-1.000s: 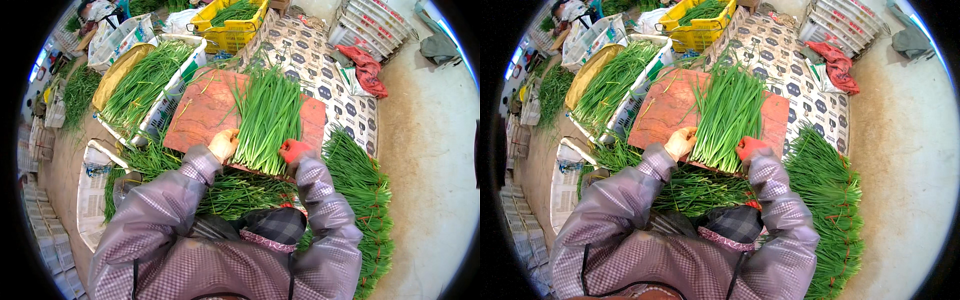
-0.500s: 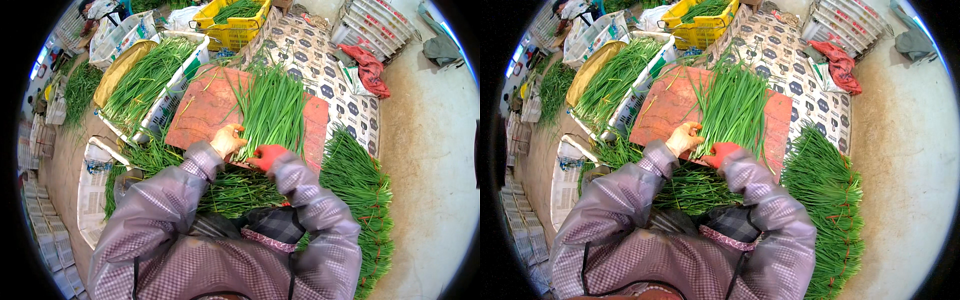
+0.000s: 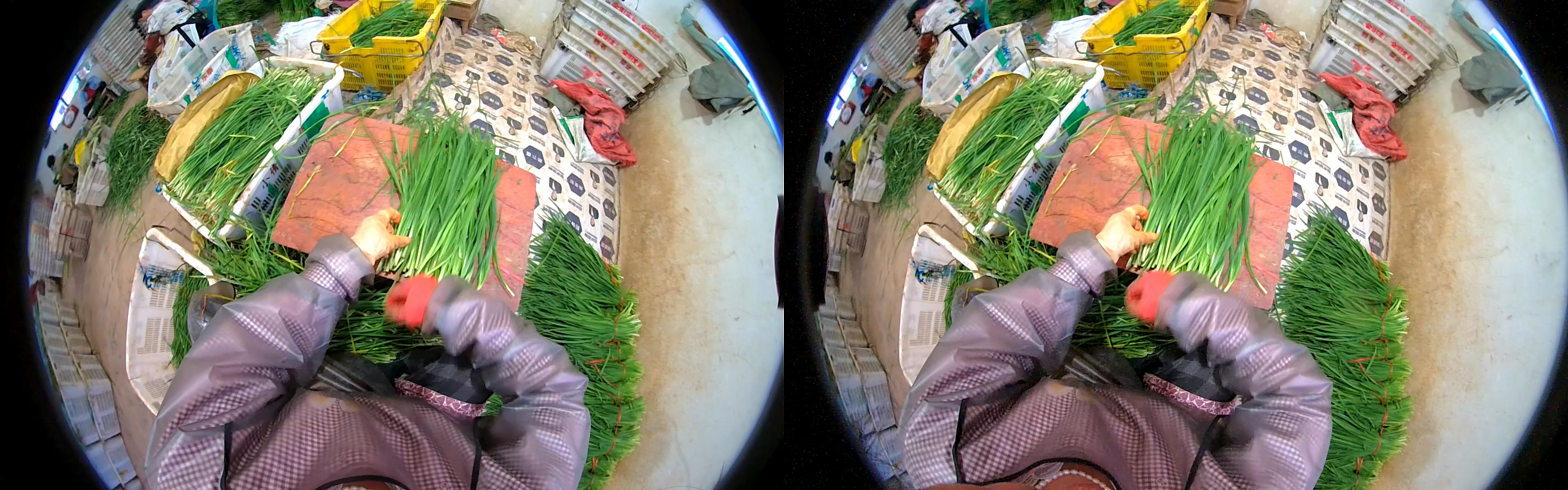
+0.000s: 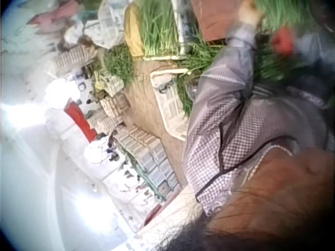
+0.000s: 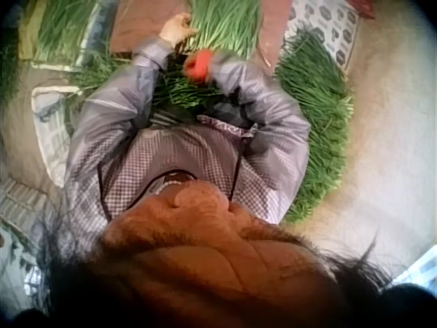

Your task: The person bundles green leaf vegetables by taking a bunch from a basket, gathering them into a bundle, and securing it with a red string.

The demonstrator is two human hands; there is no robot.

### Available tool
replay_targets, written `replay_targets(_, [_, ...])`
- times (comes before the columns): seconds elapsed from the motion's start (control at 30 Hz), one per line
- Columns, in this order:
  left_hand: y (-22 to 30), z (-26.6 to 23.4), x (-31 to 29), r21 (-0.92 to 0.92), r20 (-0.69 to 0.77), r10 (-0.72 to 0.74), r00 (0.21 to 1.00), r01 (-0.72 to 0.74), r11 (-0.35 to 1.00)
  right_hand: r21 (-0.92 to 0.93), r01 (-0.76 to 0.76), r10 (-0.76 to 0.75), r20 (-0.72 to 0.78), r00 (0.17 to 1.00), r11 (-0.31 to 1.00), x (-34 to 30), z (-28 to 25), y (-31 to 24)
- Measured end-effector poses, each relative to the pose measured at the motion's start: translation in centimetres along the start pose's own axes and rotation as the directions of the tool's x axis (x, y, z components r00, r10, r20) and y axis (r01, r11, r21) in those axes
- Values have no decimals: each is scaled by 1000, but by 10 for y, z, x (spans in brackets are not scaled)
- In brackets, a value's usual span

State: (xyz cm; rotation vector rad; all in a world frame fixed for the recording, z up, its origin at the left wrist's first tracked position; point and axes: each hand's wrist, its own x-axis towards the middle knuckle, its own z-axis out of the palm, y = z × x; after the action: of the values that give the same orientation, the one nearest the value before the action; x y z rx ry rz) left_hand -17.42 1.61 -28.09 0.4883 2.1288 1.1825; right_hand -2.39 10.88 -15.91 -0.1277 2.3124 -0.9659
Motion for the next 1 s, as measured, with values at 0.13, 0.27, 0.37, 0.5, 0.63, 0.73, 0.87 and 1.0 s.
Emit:
replay_targets(0.13, [-7,-3,3,80,20,65,998,-66,995,708,284,-673,354,650,647,-45,34,-51])
replay_targets(0.27, [-5,-14,3,140,40,144,989,-148,979,591,196,-592,609,527,783,-49,26,-51])
replay_targets(0.37, [4,-21,-5,199,30,210,977,-212,957,-314,50,60,330,942,948,-55,0,-10])
replay_targets(0.5, [16,-21,-15,423,-6,358,934,-322,847,-79,-571,489,-432,758,817,-40,-30,63])
replay_targets(0.63, [19,-16,-15,346,-43,400,915,-362,865,-28,-532,455,-482,749,846,-24,-29,111])
replay_targets(0.73, [19,-10,-12,431,-67,410,910,-344,834,-22,-545,457,-518,723,838,-14,-24,123])
replay_targets(0.87, [24,-2,-18,484,-96,352,931,-266,834,-23,-590,495,-519,697,807,-6,-29,126])
replay_targets(1.0, [33,5,-21,462,-104,373,922,-287,839,276,-481,554,-415,721,832,-11,-43,129])
